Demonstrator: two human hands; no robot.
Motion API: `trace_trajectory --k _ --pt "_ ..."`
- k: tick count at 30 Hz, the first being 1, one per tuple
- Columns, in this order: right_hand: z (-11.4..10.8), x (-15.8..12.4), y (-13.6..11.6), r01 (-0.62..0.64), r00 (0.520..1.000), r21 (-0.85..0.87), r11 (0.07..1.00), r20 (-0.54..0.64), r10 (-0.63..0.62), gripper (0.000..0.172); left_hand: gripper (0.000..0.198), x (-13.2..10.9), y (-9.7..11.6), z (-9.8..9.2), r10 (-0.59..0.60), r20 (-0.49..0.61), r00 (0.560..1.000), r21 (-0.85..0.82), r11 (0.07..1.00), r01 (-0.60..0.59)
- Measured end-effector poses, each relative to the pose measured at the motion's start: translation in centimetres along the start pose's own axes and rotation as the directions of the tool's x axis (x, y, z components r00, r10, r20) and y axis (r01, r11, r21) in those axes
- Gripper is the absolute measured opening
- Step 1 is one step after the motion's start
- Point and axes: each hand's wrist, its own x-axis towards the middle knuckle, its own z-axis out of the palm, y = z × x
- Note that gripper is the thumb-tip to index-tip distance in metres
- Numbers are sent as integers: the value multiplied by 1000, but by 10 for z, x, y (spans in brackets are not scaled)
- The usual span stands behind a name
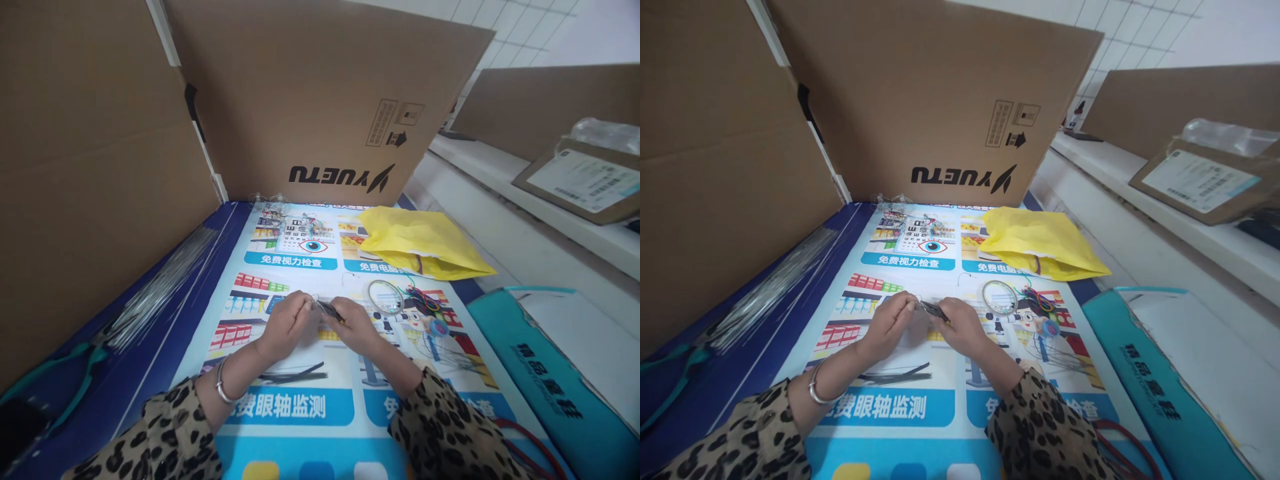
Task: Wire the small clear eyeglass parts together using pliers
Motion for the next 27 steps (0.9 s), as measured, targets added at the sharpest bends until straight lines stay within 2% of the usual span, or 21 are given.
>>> trace_trajectory --k 5,12,18,20,23,27 --pt "2 -1 1 30 999 -34 999 -26 -31 21 19 0 0 0 38 2 999 55 998 -38" --pt "5 -2 6 85 983 -180 980 -145 -112 10 19 -2 -3 1 98 -12 995 120 988 -96" --pt "2 -2 4 85 972 -301 950 -183 -145 11 20 -2 -1 2 76 -12 997 118 990 -74" --pt "2 -2 4 77 975 -306 949 -174 -135 11 21 -1 0 1 27 -5 1000 72 997 -27" --pt "3 -2 6 41 983 -272 961 -160 -87 12 22 1 0 1 -132 -6 991 -83 988 132" --pt "4 -1 9 -23 986 -200 979 -164 -10 15 22 5 -6 1 -336 6 942 -375 872 314"
